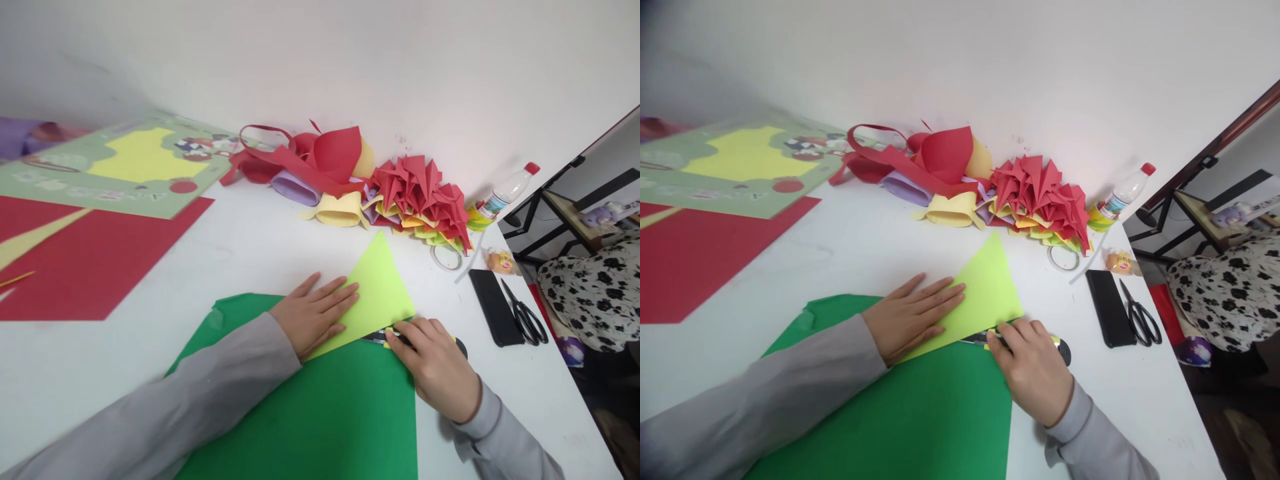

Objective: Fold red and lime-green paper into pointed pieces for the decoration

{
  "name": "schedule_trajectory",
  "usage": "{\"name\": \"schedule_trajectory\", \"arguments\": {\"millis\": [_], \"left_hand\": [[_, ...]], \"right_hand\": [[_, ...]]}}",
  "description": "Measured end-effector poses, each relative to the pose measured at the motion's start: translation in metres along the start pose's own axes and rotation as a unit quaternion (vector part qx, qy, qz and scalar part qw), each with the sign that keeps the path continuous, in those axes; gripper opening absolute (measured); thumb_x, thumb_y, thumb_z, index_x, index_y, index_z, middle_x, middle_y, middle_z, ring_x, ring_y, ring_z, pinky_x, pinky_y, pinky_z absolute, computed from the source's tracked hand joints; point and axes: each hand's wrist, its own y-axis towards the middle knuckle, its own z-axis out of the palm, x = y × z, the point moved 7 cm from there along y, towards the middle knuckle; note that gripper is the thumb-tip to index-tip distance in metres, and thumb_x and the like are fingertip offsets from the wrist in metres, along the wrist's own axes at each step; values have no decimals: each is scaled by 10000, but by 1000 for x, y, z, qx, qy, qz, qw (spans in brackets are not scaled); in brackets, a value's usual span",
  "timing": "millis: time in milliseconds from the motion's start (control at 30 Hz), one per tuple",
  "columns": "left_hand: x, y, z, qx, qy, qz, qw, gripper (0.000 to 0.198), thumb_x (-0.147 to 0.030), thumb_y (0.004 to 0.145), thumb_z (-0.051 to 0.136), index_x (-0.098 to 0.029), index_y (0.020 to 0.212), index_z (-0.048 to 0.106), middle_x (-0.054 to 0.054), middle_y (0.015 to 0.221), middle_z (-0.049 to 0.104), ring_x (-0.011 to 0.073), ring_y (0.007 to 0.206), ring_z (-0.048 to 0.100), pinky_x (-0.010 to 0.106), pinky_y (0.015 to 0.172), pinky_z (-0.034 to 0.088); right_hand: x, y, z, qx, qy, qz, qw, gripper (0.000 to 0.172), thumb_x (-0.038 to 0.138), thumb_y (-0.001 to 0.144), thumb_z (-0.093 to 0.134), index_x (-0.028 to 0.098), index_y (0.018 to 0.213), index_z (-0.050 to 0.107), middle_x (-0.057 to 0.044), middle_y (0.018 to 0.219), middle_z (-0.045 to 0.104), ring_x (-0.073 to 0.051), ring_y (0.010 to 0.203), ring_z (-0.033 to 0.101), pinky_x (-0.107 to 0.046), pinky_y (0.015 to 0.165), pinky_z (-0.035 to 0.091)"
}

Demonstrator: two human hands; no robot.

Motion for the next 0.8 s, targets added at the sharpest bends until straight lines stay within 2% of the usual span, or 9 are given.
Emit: {"name": "schedule_trajectory", "arguments": {"millis": [567,800], "left_hand": [[-1,1,-1,-9,2,0,1000,557,-480,997,101,-255,1452,332,13,1497,394,185,1420,271,418,1152,-32],[-1,1,1,-9,3,1,1000,540,-489,995,124,-283,1469,281,18,1492,412,192,1414,285,434,1154,27]], "right_hand": [[0,-1,0,21,3,1,1000,372,84,953,326,121,1170,626,-142,1041,653,-234,927,519,-385,738,439],[5,2,1,10,3,-9,1000,323,84,931,402,95,1170,618,-152,1070,642,-242,932,530,-383,741,433]]}}
